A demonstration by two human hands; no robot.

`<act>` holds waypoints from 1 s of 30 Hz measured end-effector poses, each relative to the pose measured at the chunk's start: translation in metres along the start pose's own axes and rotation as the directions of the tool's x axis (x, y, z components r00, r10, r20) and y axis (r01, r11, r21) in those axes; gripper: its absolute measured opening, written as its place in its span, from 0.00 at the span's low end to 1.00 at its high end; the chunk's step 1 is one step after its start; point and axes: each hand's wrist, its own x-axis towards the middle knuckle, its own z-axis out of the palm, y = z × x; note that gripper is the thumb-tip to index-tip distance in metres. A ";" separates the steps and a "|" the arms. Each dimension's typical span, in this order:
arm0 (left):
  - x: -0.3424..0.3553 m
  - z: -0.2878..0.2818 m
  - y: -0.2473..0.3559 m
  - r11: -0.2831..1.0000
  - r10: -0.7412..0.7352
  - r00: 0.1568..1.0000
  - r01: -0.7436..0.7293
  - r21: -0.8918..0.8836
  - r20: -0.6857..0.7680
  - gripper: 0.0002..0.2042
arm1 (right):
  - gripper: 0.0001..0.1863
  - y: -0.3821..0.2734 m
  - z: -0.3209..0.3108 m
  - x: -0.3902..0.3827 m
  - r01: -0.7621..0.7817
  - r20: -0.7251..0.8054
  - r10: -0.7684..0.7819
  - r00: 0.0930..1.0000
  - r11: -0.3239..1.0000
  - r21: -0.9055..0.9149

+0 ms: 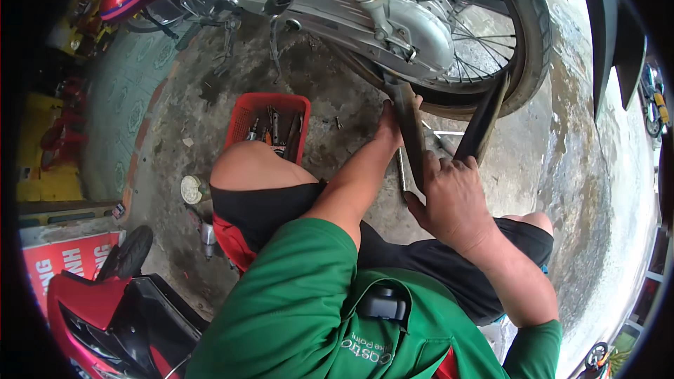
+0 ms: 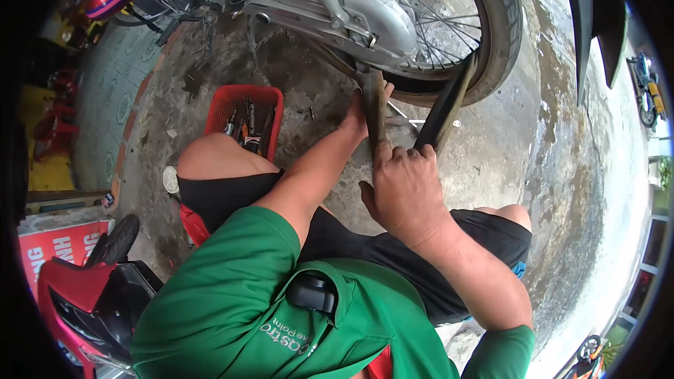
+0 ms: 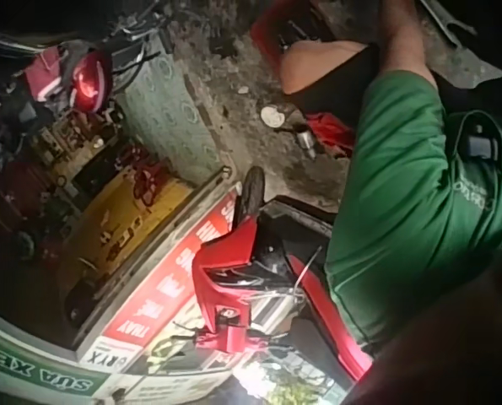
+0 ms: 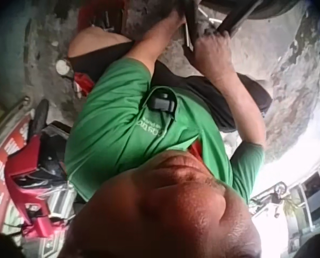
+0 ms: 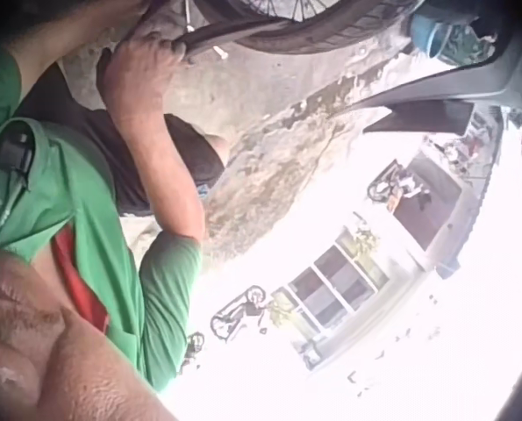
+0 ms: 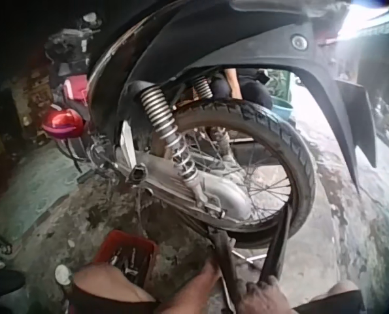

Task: Repair or replace the inner tube of a motorcycle tire.

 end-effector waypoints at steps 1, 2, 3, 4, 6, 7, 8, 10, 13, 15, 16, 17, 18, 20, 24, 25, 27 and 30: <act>-0.003 -0.013 0.013 0.971 -0.017 0.999 0.009 0.240 0.028 0.31 | 0.24 0.002 -0.001 0.000 -0.003 0.010 0.003 1.000 1.000 0.000; -0.001 -0.027 0.026 0.884 -0.035 0.998 0.010 0.467 0.046 0.32 | 0.25 0.005 -0.002 -0.001 -0.004 0.017 0.004 1.000 1.000 -0.003; 0.000 -0.042 0.036 0.746 -0.057 0.997 0.003 0.666 0.060 0.32 | 0.25 0.010 -0.003 -0.003 -0.004 0.014 0.004 1.000 1.000 0.007; 0.002 -0.060 0.049 0.735 -0.058 0.996 0.002 0.678 0.060 0.32 | 0.26 0.016 -0.006 -0.004 0.053 -0.067 -0.053 0.996 0.999 -0.002; 0.002 -0.084 0.078 0.682 -0.226 0.795 -0.284 0.674 0.563 0.32 | 0.27 0.031 -0.005 -0.012 0.154 -0.216 -0.156 0.964 0.988 -0.025; -0.003 -0.098 0.089 0.670 -0.330 0.587 -0.406 0.621 0.740 0.32 | 0.27 0.038 -0.016 -0.015 0.168 -0.229 -0.165 0.959 0.986 -0.005; -0.008 -0.109 0.094 0.766 -0.337 0.330 -0.448 0.460 0.882 0.32 | 0.25 0.046 -0.033 -0.013 0.207 -0.324 -0.178 0.929 0.977 0.057; -0.015 -0.131 0.106 0.846 -0.317 0.035 -0.441 0.299 0.948 0.31 | 0.20 0.076 -0.039 -0.013 0.198 -0.524 -0.089 0.847 0.968 0.155; -0.012 -0.176 0.139 0.866 -0.291 0.063 -0.407 0.291 0.955 0.29 | 0.14 0.156 0.000 -0.012 0.149 -0.791 0.266 0.551 0.901 0.407; 0.014 -0.226 0.152 0.954 -0.210 0.278 -0.150 0.259 0.937 0.31 | 0.16 0.185 -0.009 -0.006 0.156 -0.521 0.698 0.491 0.518 0.841; 0.024 -0.237 0.152 0.989 -0.143 0.433 0.028 0.145 0.890 0.32 | 0.16 0.201 -0.007 -0.003 0.157 -0.517 0.708 0.481 0.510 0.846; 0.033 -0.232 0.153 0.973 -0.094 0.643 0.221 -0.067 0.760 0.33 | 0.18 0.217 -0.004 0.000 0.147 -0.496 0.729 0.471 0.490 0.859; 0.039 -0.231 0.163 0.886 -0.106 0.806 0.343 -0.313 0.582 0.33 | 0.20 0.225 -0.001 0.000 0.132 -0.468 0.755 0.460 0.463 0.877; 0.062 -0.218 0.200 0.849 -0.280 0.954 0.299 -0.436 0.107 0.28 | 0.21 0.227 0.003 0.003 0.166 -0.360 0.794 0.489 0.321 0.933; 0.119 -0.190 0.215 0.778 -0.236 0.972 0.198 -0.597 0.015 0.17 | 0.24 0.220 0.015 0.025 0.153 -0.269 0.743 0.612 0.222 0.963; 0.121 -0.180 0.212 0.829 -0.208 0.968 0.101 -0.550 -0.137 0.14 | 0.24 0.214 0.016 0.030 0.166 -0.277 0.740 0.612 0.222 0.961; 0.122 -0.170 0.209 0.910 -0.118 0.898 -0.073 -0.407 -0.425 0.10 | 0.27 0.205 0.016 0.038 0.108 -0.422 0.735 0.531 0.435 0.894; 0.092 -0.192 0.196 0.846 -0.215 0.970 0.128 -0.518 -0.112 0.11 | 0.32 0.202 0.019 0.041 0.113 -0.535 0.688 0.491 0.558 0.822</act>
